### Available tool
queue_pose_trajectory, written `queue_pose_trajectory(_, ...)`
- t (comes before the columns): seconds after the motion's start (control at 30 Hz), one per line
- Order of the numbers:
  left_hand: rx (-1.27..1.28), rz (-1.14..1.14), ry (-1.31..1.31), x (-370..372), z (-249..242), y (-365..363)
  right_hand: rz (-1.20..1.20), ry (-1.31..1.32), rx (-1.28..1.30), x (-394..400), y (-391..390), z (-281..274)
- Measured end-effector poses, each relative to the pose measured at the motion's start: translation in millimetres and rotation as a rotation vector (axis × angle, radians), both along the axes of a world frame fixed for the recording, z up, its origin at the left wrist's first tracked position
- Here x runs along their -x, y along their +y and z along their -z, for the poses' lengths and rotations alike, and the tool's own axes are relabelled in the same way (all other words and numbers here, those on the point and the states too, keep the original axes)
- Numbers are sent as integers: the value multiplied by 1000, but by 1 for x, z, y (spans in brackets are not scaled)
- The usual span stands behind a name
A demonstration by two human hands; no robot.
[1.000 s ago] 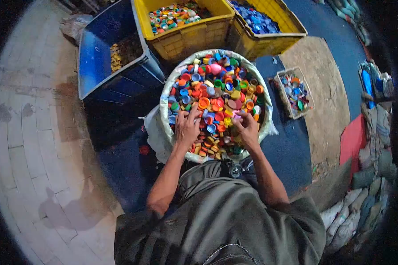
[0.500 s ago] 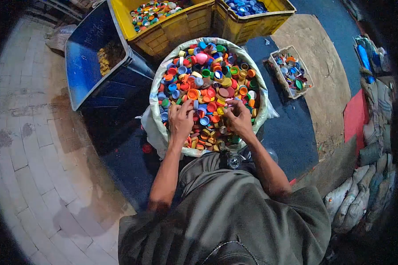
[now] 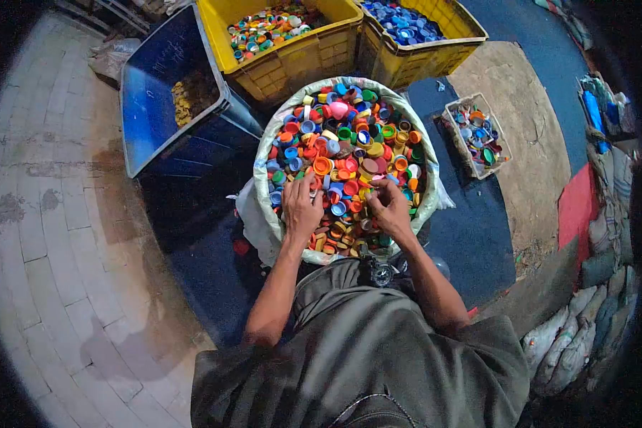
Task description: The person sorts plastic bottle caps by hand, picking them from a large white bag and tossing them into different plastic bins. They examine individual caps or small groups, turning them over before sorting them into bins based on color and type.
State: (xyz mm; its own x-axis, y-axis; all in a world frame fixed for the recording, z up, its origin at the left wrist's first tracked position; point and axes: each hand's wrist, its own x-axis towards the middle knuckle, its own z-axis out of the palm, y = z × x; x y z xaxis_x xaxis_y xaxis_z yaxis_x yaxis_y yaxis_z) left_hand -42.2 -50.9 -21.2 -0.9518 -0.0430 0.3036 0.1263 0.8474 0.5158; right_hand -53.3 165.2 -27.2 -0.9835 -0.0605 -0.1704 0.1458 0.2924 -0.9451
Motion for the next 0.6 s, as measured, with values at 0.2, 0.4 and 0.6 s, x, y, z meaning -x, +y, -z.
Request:
queue_pose_trajectory(0.2, -74, -19, -26, 1, 1, 0, -69, 164, -124, -4, -6, -17)
queue_pose_trajectory(0.4, -241, -145, 21, -3, 1, -3, -351, 588, -351, 1, -13, -21)
queue_pose_trajectory(0.6, -969, -297, -103, -8, -3, -7, -559, 733, -517, 4, -30, -25)
